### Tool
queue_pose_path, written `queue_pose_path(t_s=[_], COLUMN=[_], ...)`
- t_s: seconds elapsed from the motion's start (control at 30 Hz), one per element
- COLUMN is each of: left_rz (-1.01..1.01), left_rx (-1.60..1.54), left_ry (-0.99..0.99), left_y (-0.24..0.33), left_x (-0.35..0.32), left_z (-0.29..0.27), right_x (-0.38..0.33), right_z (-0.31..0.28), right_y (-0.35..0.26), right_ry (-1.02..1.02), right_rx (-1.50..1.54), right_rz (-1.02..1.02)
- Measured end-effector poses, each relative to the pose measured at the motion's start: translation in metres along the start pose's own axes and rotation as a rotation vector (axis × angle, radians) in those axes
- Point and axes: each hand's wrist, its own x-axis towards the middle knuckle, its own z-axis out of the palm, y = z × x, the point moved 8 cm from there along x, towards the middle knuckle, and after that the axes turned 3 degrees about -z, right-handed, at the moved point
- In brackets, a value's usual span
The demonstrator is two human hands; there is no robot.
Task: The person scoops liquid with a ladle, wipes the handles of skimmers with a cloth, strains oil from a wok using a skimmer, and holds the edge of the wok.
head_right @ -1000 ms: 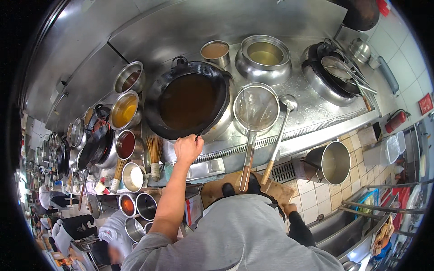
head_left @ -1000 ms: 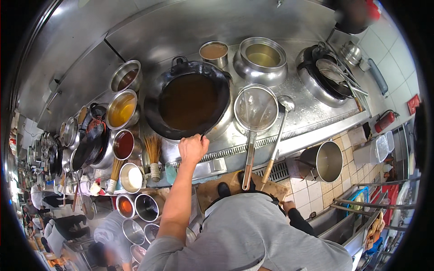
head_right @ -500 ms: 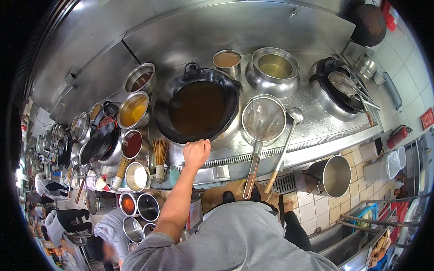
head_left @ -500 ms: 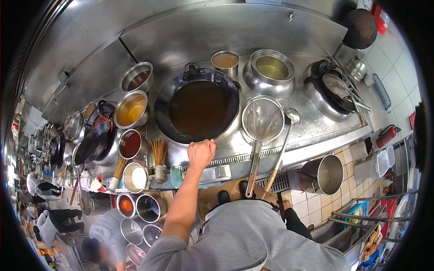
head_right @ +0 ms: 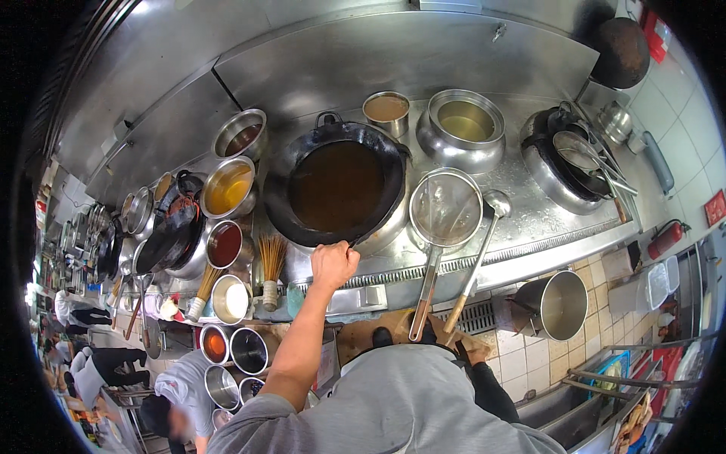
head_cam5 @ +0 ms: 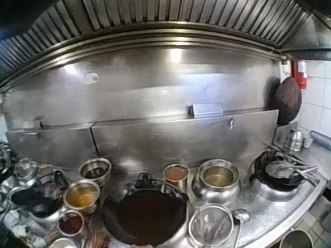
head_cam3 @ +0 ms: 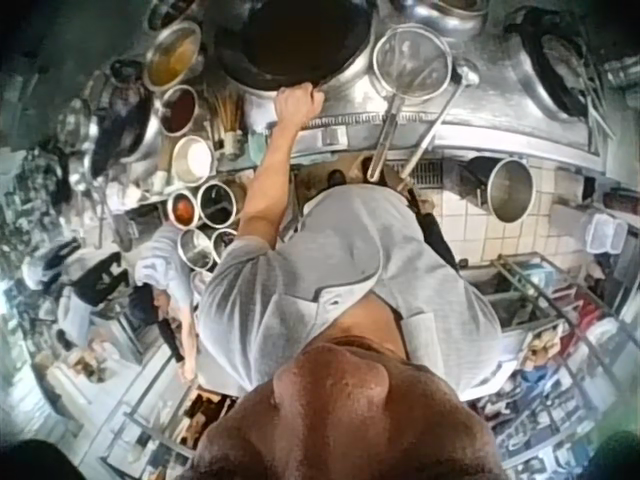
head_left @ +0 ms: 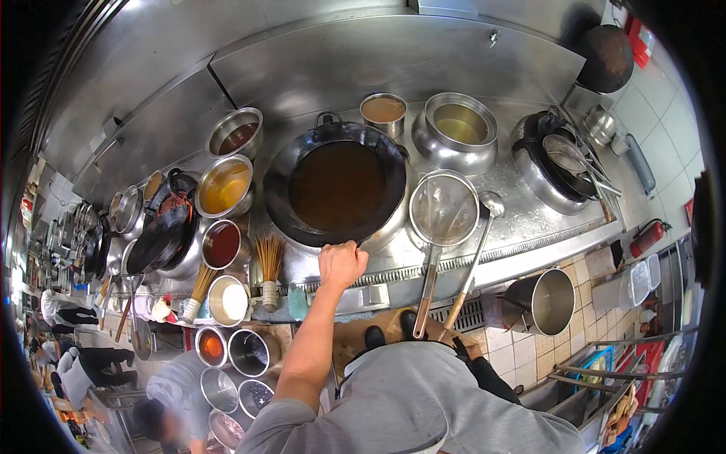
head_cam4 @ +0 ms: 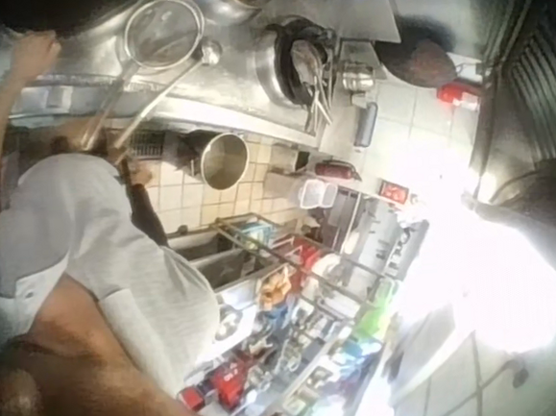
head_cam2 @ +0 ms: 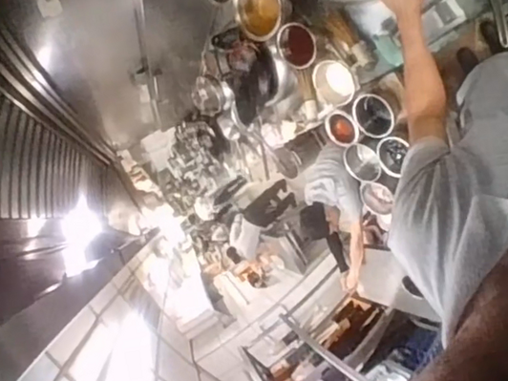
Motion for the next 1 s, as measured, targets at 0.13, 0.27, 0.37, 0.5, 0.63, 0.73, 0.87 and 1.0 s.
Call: queue_pose_path(t_s=[0.13, 0.27, 0.37, 0.5, 0.63, 0.73, 0.87, 1.0], left_rz=[0.004, 0.0, 0.003, -0.007, 0.006, 0.011, -0.004, -0.008], left_rx=[0.002, -0.003, 0.016, 0.05, 0.068, 0.018, 0.023, 0.009], left_ry=[0.011, 0.027, 0.023, -0.001, 0.008, 0.016, 0.043, 0.072], left_y=[0.0, 0.0, 0.001, 0.0, 0.0, 0.003, 0.003, 0.003], left_x=[0.0, 0.001, 0.002, 0.002, -0.001, 0.001, 0.0, 0.0], left_z=[0.003, 0.003, 0.004, 0.006, 0.002, 0.005, 0.001, -0.002], right_x=[-0.009, -0.002, 0.004, 0.002, -0.012, 0.003, -0.005, 0.001], right_z=[-0.009, -0.01, -0.006, 0.001, -0.008, -0.013, -0.013, -0.008], right_y=[-0.009, 0.0, 0.006, -0.005, -0.021, 0.009, -0.005, 0.0], right_ry=[0.02, 0.012, -0.041, -0.12, -0.109, -0.055, -0.056, -0.042], right_rx=[0.01, -0.027, -0.153, -0.318, -0.113, -0.237, -0.165, -0.16], right_rz=[-0.027, -0.058, -0.119, -0.207, 0.047, -0.084, -0.052, -0.065])
